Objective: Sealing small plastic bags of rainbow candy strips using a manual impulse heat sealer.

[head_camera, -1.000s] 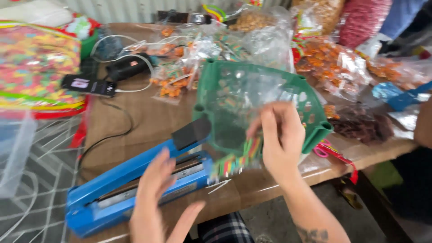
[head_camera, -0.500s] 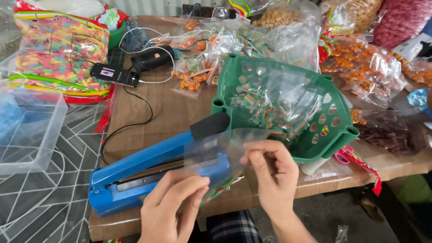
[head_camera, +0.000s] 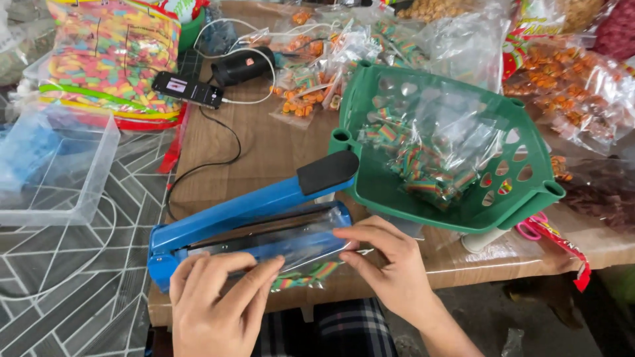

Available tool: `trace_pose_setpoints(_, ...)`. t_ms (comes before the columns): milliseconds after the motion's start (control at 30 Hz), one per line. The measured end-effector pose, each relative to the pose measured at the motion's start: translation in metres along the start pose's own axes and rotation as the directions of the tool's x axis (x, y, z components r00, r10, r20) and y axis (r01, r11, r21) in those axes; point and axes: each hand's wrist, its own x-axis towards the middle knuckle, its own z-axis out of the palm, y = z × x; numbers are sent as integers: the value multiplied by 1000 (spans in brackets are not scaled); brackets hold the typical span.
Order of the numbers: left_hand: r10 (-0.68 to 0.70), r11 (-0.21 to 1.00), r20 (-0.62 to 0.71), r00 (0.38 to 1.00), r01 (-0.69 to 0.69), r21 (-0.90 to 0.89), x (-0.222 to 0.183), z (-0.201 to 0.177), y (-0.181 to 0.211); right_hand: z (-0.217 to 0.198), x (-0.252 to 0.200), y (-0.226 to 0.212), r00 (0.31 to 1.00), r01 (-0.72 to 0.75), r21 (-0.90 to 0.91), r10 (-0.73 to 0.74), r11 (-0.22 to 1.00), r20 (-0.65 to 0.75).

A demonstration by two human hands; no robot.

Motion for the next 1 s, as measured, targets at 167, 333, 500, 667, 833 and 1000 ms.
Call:
trace_pose_setpoints(167, -78, 997, 70, 995, 78, 2, -8, 1, -24, 15, 21, 16, 970, 206, -132, -185, 970, 158)
trace_pose_setpoints(333, -123, 959, 155, 980, 77, 274, -9, 13, -77, 57, 50, 57, 965, 144, -207, -92, 968, 246)
trace_pose_setpoints(500, -32, 974, 13, 999, 28, 226, 20, -5, -98, 76, 57, 70, 970, -68, -320, 138, 945, 200)
trace_pose_setpoints(667, -126, 935, 459, 880, 259, -240, 114, 4, -99, 77, 54, 59, 976, -116, -275, 161, 954, 147)
trace_pose_setpoints(833, -169, 917, 973, 159, 388, 96, 142, 65, -121, 77, 54, 68, 973, -158, -280, 198, 947, 121)
trace_pose_setpoints(1000, -194, 920, 970, 145, 371, 128, 151, 42, -95, 72, 58, 56, 972, -149, -317, 197, 937, 126)
